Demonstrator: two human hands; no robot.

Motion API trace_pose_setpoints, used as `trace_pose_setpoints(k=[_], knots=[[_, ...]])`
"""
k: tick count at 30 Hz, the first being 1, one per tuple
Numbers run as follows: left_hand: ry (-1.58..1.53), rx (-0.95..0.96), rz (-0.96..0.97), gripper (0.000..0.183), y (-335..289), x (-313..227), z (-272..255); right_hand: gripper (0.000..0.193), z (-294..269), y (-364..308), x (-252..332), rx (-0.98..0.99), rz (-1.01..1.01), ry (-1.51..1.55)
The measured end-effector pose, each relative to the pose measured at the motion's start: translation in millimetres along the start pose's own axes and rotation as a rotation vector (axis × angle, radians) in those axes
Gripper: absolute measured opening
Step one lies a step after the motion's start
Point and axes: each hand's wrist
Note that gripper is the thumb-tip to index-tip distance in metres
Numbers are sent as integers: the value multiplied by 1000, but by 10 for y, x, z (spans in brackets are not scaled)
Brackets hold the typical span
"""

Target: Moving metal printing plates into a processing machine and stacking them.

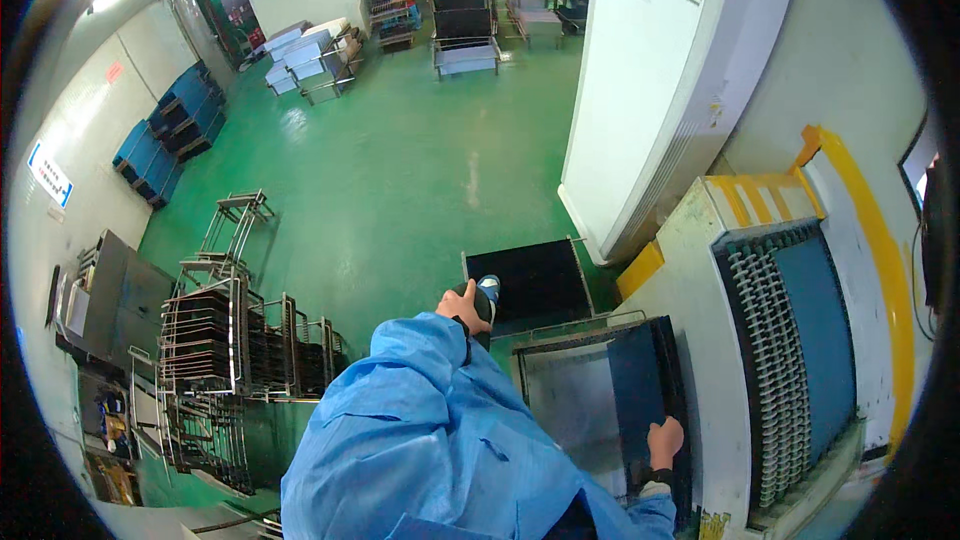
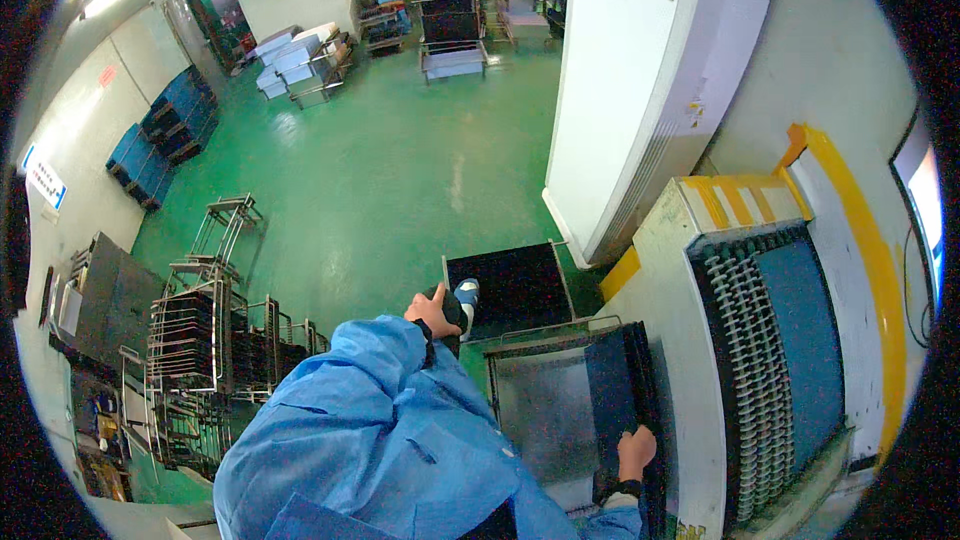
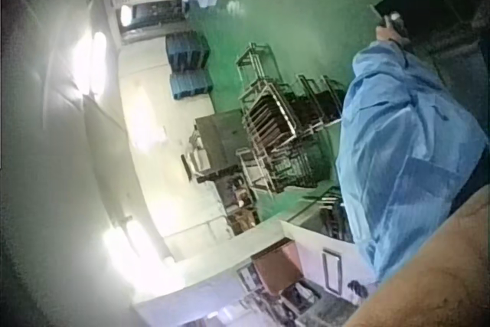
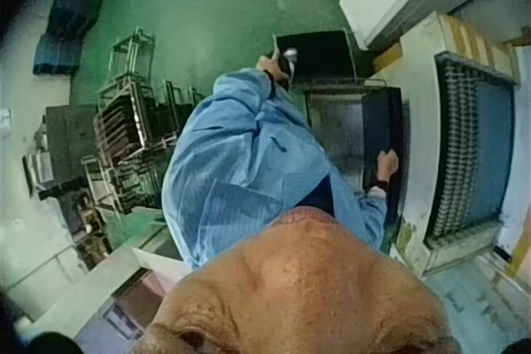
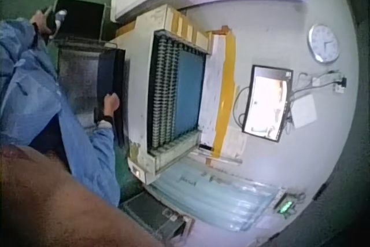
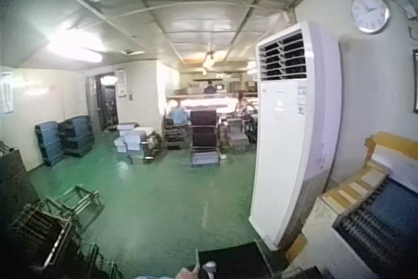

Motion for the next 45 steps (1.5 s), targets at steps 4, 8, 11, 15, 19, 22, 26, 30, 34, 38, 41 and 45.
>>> trace_pose_setpoints(k=[4, 8, 11, 15, 19, 22, 26, 30, 34, 38, 41, 45], knots=[[-5, -12, 6, 117, 29, 27, 52, 41, 20, -34, 15, -55, 24, 37], [-25, -118, 31, 118, 119, 127, 251, 41, 31, -25, 57, -56, 15, 75], [-38, -131, 59, 115, 88, 91, 251, 39, 116, -19, -67, -17, -15, 66], [-43, -113, 47, 115, 113, 85, 304, 39, 89, -6, -152, -57, -93, 51], [-43, -95, 47, 116, 46, 102, 247, 49, -312, -110, -105, -104, -47, 5], [-46, -109, 35, 116, 37, 132, 244, 57, -909, -239, 217, -122, -5, -48], [-47, -68, 50, 115, 13, 66, 149, 55, -1468, -300, 28, -112, 67, 47], [7, -90, 49, 117, 84, 9, 189, 53, -2226, -539, 44, -190, 94, 312], [-14, -61, 54, 118, 68, -57, 99, 56, -2525, -768, -170, -489, 261, 863], [-41, -26, 97, 113, 53, -166, -8, 45, -2410, -905, -591, -643, 232, 1248], [-56, -75, 118, 116, 173, -142, 133, 40, -2141, -772, -648, -637, 22, 1369], [-46, -138, 151, 119, 245, -115, 246, 31, -2027, -606, -522, -559, 243, 1118]])
Point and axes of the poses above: each hand's wrist, its own y-axis towards the middle knuckle, its own z-axis out of the palm, x = y × z, and after that the axes turned 10 degrees about y, right-handed
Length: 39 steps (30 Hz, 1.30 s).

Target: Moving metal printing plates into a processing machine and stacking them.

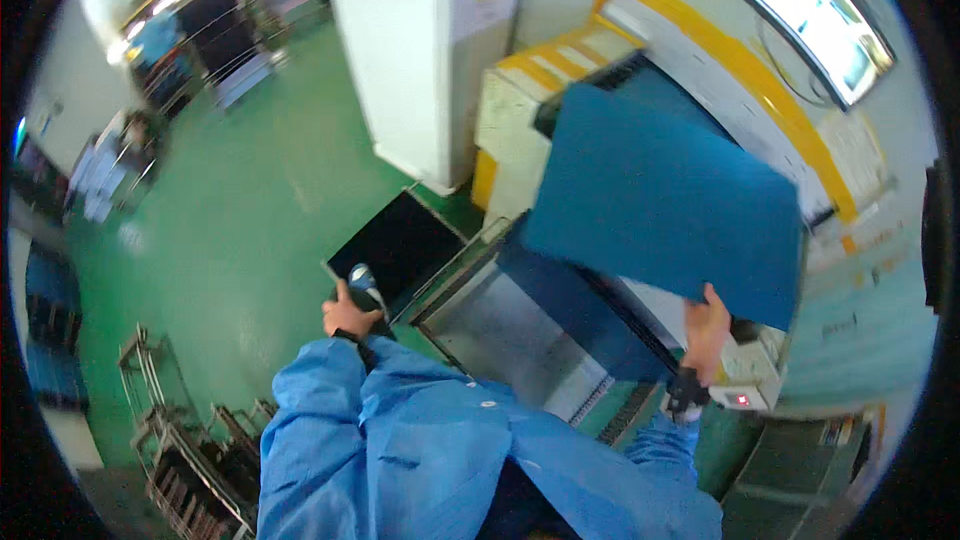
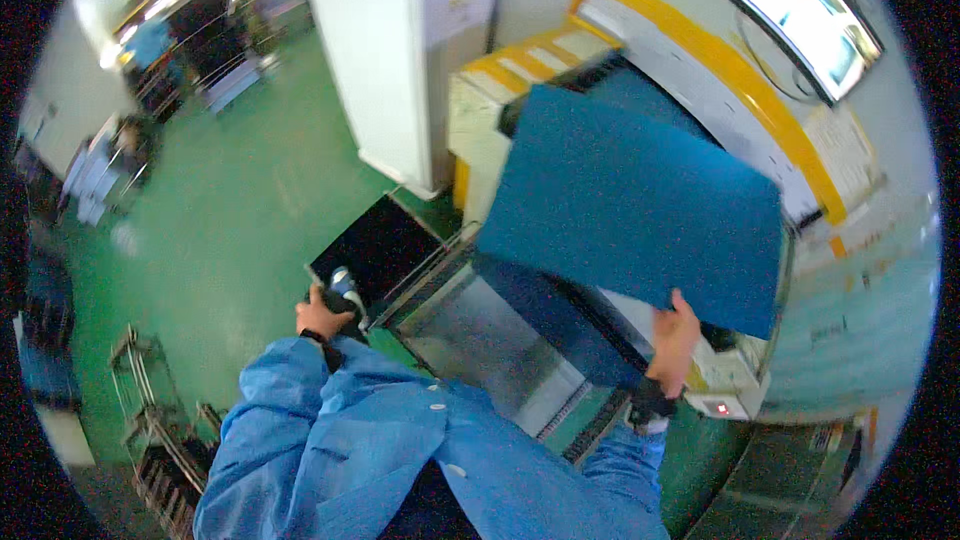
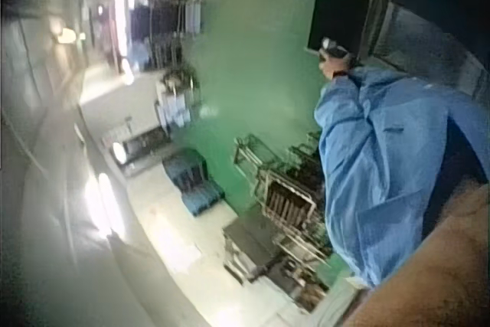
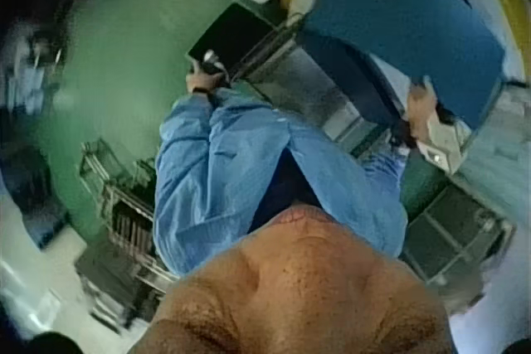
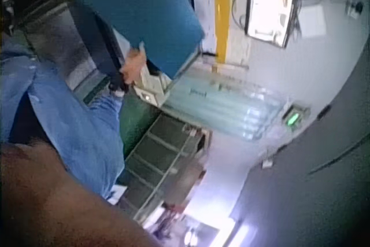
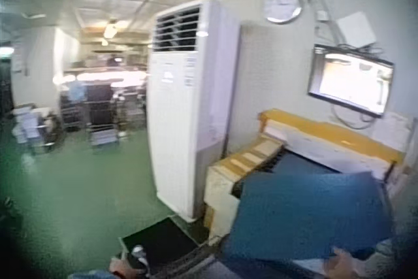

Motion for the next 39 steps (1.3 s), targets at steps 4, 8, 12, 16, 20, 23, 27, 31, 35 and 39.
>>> trace_pose_setpoints(k=[4, 8, 12, 16, 20, 23, 27, 31, 35, 39], knots=[[59, -27, 22, 120, 75, -38, 94, 13, -55, 225, -654, 23, 201, 891], [66, -30, 16, 122, 71, 45, 96, 11, 377, 172, -422, -65, 276, 1119], [85, -40, 14, 122, 108, 68, 138, 13, 587, 214, -447, -47, 284, 1127], [105, -5, -1, 123, 82, 38, 59, 16, 756, 172, -482, -3, 454, 1077], [100, -35, 25, 123, 127, 52, 126, 29, 799, 149, -556, 86, 598, 985], [129, -17, 4, 124, 94, 17, 55, 34, 816, 197, -552, 92, 574, 975], [135, -28, 13, 124, 121, 31, 69, 36, 786, 263, -582, 122, 578, 992], [142, -24, 3, 125, 123, 18, 67, 37, 781, 297, -599, 112, 566, 984], [140, -24, 1, 125, 123, 25, 91, 36, 778, 310, -602, 112, 581, 979], [139, -20, 7, 125, 126, 25, 98, 36, 778, 306, -601, 121, 573, 972]])
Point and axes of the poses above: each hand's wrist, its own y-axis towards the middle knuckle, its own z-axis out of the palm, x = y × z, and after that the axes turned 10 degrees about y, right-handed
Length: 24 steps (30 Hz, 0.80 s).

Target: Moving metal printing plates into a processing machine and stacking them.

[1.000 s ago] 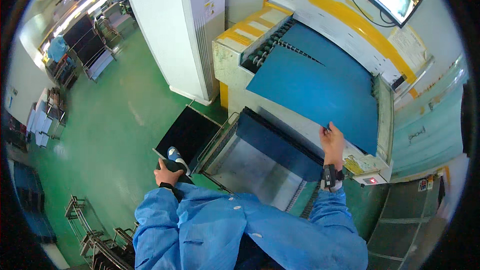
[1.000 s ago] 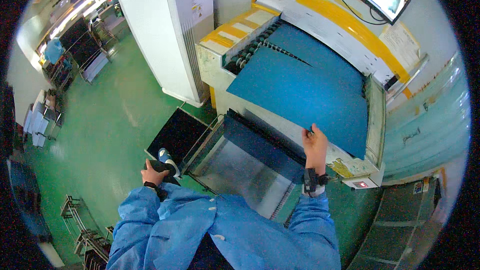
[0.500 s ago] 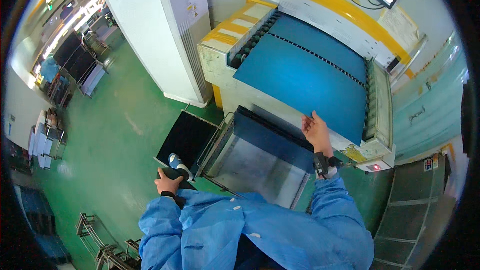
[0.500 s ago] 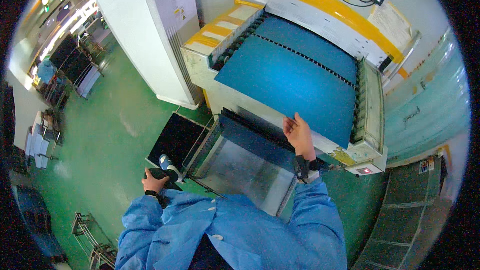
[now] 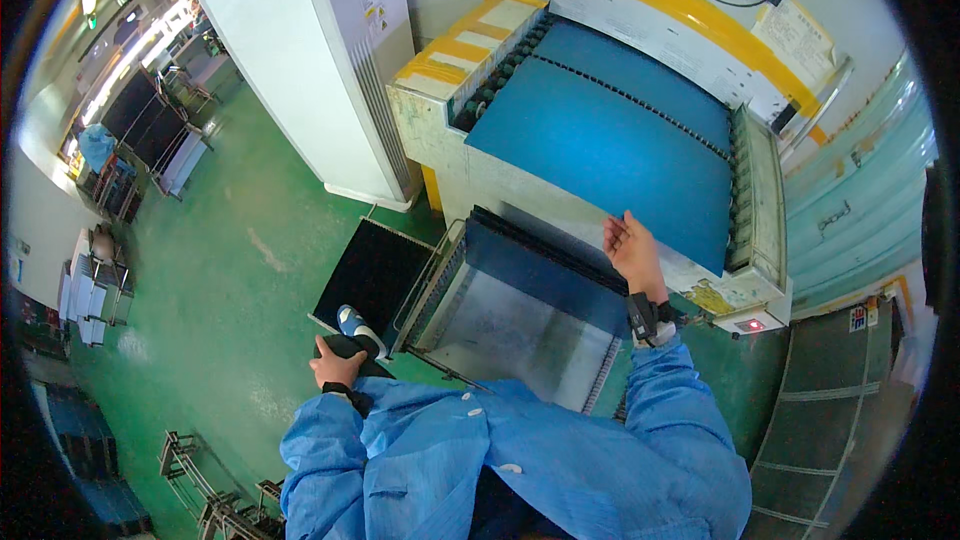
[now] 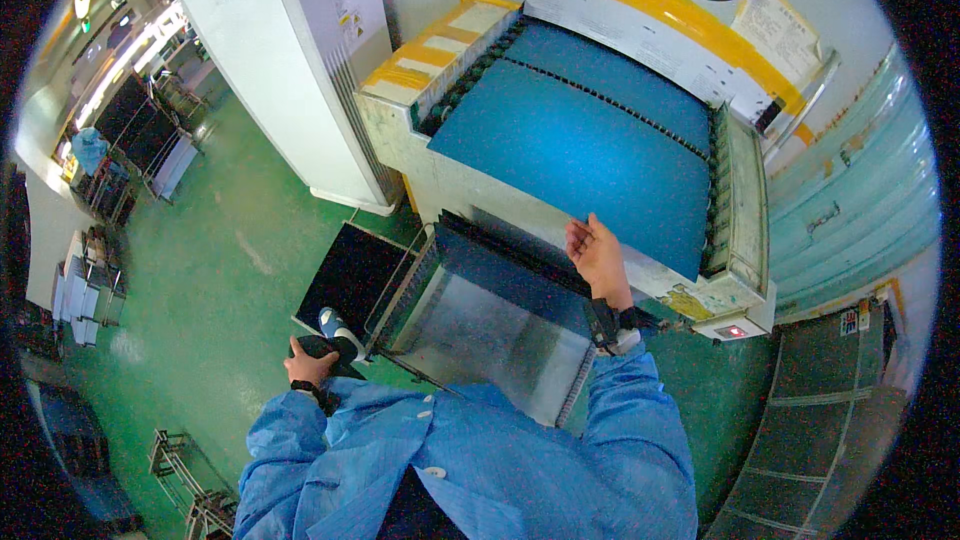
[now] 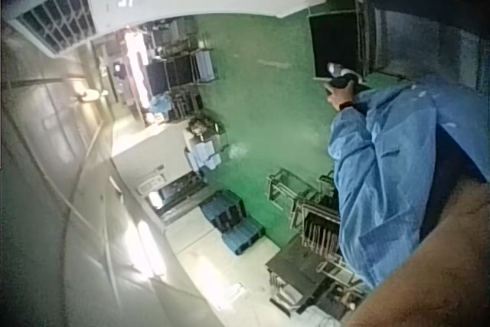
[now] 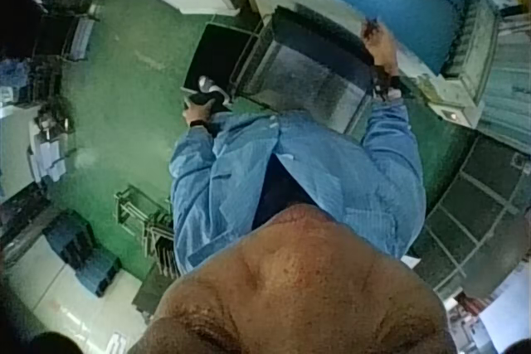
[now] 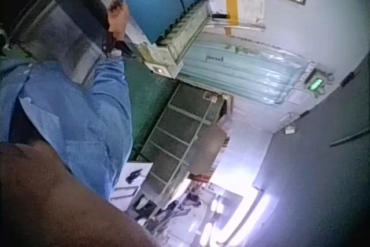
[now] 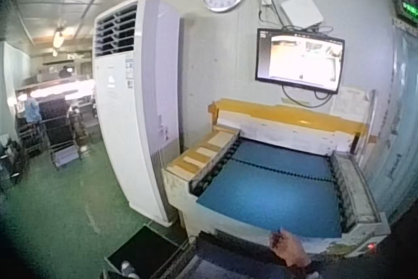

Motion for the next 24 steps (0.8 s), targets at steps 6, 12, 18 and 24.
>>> trace_pose_setpoints(k=[6, 12, 18, 24], knots=[[-16, 15, 4, 124, -20, 2, 0, 36, -18, -1, -23, 37, -33, -68], [-15, -4, 30, 123, 43, 51, 87, 37, 11, -151, -249, 14, -142, -506], [18, -4, 11, 124, 27, 24, 92, 30, -314, -294, -758, 68, -552, -1472], [19, -2, 13, 123, 12, -18, 37, 37, -492, -460, -988, 208, -711, -1780]])
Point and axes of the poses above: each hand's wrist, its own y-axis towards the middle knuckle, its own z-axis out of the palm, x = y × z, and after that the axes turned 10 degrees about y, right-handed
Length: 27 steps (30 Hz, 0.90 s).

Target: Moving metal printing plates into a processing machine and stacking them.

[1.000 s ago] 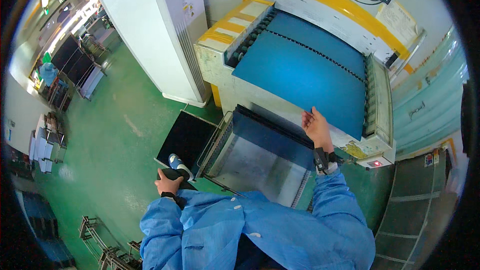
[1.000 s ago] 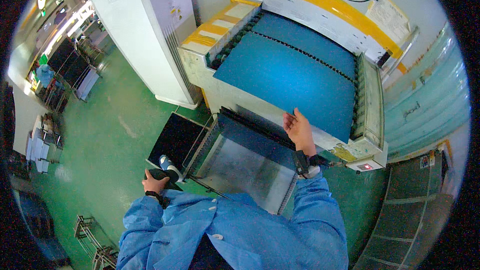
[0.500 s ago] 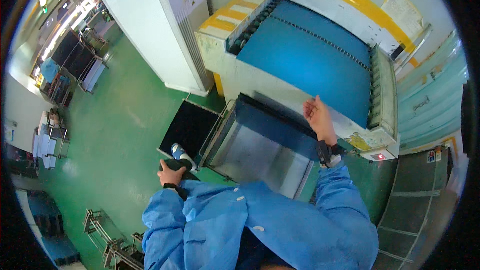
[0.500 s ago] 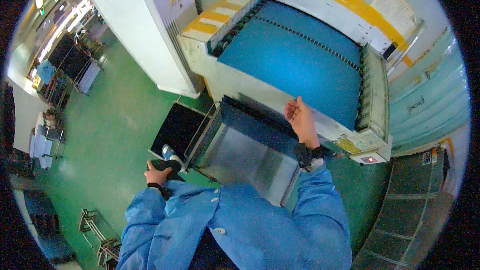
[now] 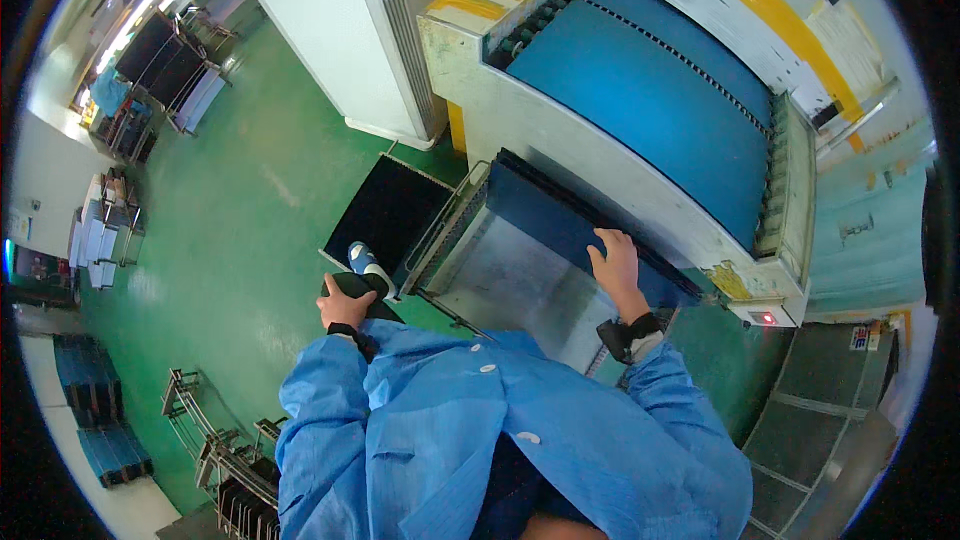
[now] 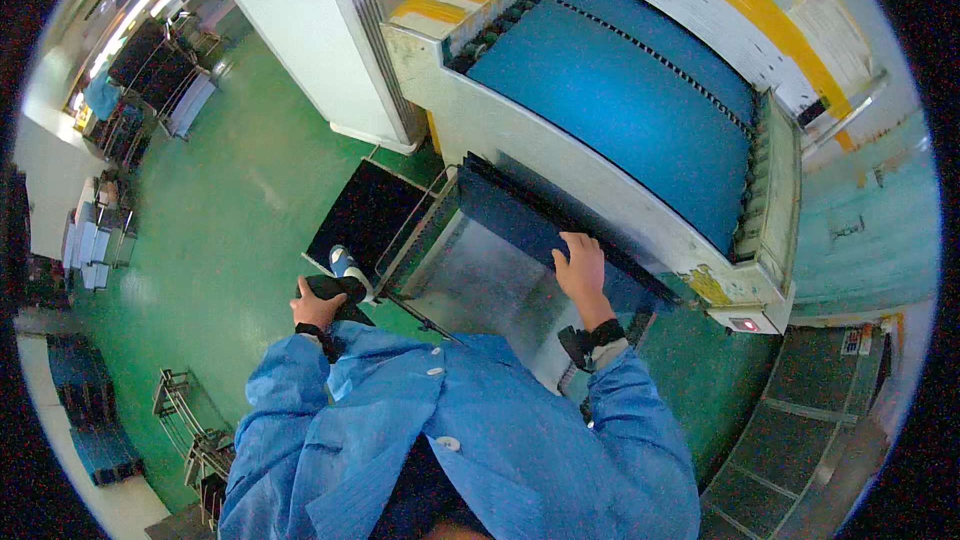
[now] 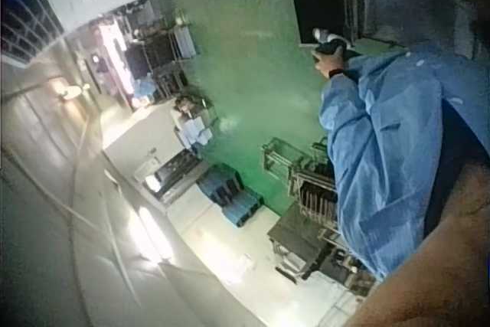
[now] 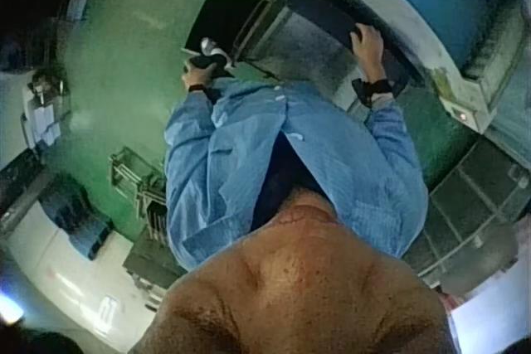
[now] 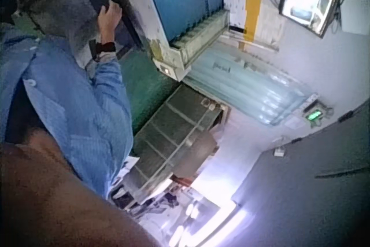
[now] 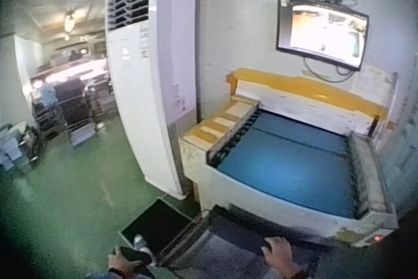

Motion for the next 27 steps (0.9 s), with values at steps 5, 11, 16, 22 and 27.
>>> trace_pose_setpoints(k=[5, 11, 16, 22, 27], knots=[[-19, 19, -31, 120, -49, -60, -109, 40, 74, -79, 86, 1, -17, -121], [-23, -1, -63, 118, 22, -45, -28, 42, 134, -162, 174, -50, -80, -174], [-6, -18, -56, 117, 49, -45, -2, 38, 107, -9, 161, -67, -57, -107], [-33, -9, -57, 117, 39, -45, -36, 32, 211, 67, 22, -73, -52, -97], [-33, -18, -72, 117, 32, -41, -44, 30, 261, 116, 50, -55, -24, -90]])
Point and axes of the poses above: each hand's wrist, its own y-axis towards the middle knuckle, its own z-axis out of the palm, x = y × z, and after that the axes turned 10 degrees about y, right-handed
